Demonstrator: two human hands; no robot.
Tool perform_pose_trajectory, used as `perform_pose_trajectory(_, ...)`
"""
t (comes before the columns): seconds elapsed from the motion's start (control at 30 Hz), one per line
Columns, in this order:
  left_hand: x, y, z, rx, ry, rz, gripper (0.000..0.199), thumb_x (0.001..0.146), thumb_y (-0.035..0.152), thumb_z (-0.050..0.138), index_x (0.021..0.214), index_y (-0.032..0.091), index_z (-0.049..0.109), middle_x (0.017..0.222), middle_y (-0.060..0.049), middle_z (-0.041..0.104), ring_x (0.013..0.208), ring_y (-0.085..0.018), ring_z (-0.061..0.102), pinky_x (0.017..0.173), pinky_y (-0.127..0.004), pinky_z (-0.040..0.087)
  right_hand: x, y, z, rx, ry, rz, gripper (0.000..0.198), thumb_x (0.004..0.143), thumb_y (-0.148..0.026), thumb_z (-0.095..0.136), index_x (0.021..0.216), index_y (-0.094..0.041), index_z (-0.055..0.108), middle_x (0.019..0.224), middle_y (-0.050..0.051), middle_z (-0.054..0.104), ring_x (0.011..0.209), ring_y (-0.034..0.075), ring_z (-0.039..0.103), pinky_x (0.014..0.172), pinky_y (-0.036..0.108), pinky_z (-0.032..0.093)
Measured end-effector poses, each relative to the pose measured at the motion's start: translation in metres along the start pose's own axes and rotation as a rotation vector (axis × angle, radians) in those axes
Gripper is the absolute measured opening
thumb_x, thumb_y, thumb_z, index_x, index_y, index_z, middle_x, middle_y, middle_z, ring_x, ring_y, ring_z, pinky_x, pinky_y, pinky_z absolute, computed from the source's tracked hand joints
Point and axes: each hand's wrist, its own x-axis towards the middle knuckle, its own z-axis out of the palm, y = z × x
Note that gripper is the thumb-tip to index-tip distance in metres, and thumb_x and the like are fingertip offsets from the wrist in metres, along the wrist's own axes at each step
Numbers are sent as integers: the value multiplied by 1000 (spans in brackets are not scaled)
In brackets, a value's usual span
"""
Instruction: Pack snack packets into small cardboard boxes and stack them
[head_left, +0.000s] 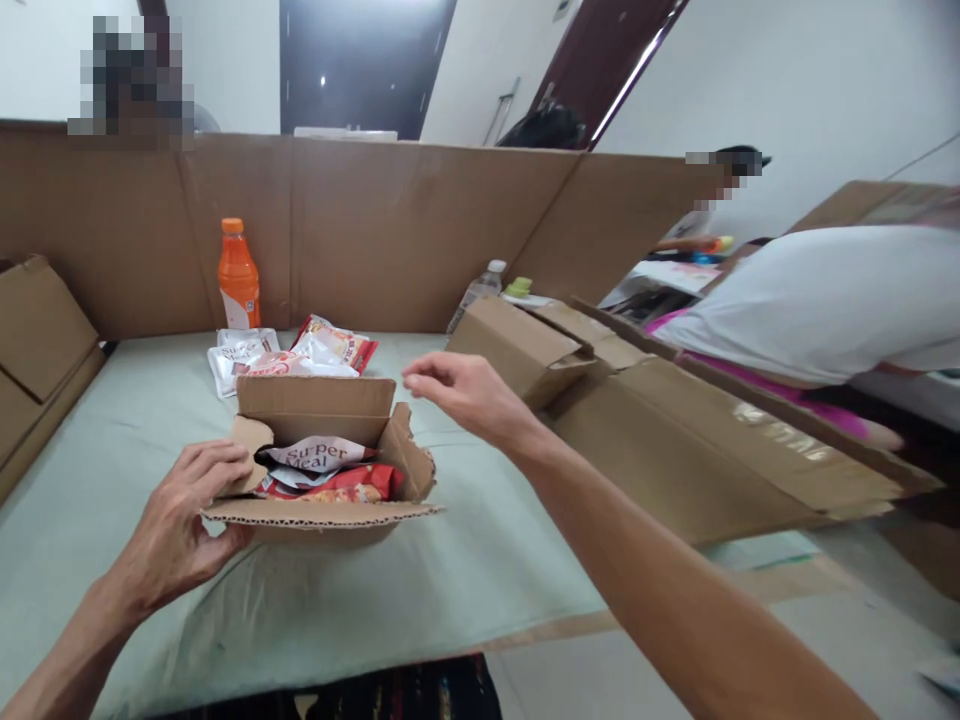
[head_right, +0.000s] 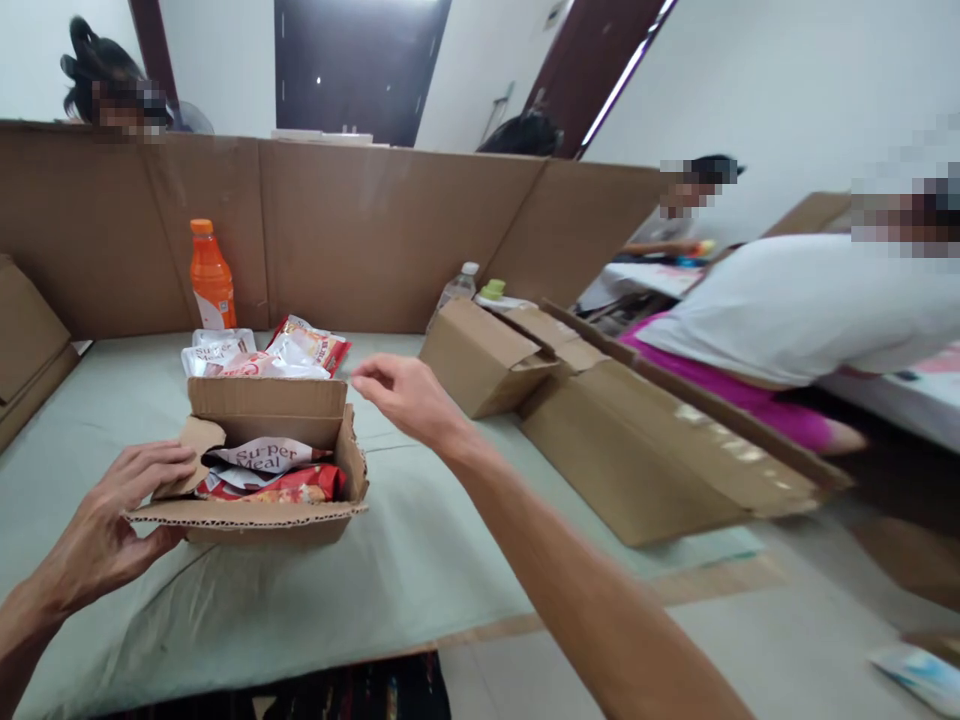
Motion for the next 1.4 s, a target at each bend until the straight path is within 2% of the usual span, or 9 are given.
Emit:
perform_pose_trajectory(0.17,4,5,-3,-33,-52,-69,22,93,31,64,111,20,71,130,-14,71,119,-32,66,95,-47,59,-62,-3,19,44,-112,-184,21,94,-34,62,104,-24,78,115,7,79,105,24,70,92,42,57)
perform_pose_trajectory(0.37,11,7,-5,-73,-36,-288,26,94,47,64,103,25,76,120,-8,77,117,-32,69,99,-51,58,-59,-12,22,-65,-278,-354,28,98,-21,51,106,-27,78,116,4,79,105,24,67,94,44,56)
perform_pose_trajectory(0.53,14,7,11,-79,92,-510,57,88,55,69,134,22,62,123,-11,71,103,-29,71,94,-51,61,-31,-5,14,61,13,-203,35,96,-31,54,127,-25,69,133,8,72,113,24,69,92,42,58)
perform_pose_trajectory(0.63,12,8,21,-56,166,-442,61,93,46,65,147,23,50,138,-14,61,121,-30,65,99,-51,60,-18,-5,18,54,78,-233,57,94,-41,60,147,-21,55,152,14,59,133,30,59,106,50,52)
perform_pose_trajectory(0.8,6,4,29,-9,144,-414,56,99,50,58,149,27,50,162,-16,40,149,-37,43,115,-63,47,-47,-7,26,-23,-221,-428,51,100,-55,56,137,-20,65,141,15,67,133,32,60,111,55,45)
perform_pose_trajectory(0.93,5,-3,30,-36,53,-357,36,103,48,50,127,27,67,148,-11,58,140,-34,53,116,-59,47,-75,-6,28,-183,-284,-508,73,93,-63,67,150,-20,55,153,19,57,143,37,49,115,58,39)
perform_pose_trajectory(1.07,6,-10,31,18,89,-271,31,104,40,49,123,25,69,137,-10,65,133,-32,58,112,-56,49,-61,-8,40,-311,-348,-521,87,83,-56,80,157,-25,48,167,19,37,154,40,31,121,62,32)
perform_pose_trajectory(1.23,-1,-2,31,125,153,-180,31,106,39,48,125,23,68,134,-12,68,127,-32,62,107,-51,52,-49,-10,47,-274,-413,-560,78,87,-42,78,157,-23,49,168,19,36,155,38,29,116,62,41)
perform_pose_trajectory(1.4,-6,30,43,129,109,-90,36,105,37,53,138,23,59,145,-14,60,132,-33,57,108,-50,51,-99,0,28,-292,-332,-531,71,90,-34,75,155,-19,50,166,19,41,155,36,33,114,58,46)
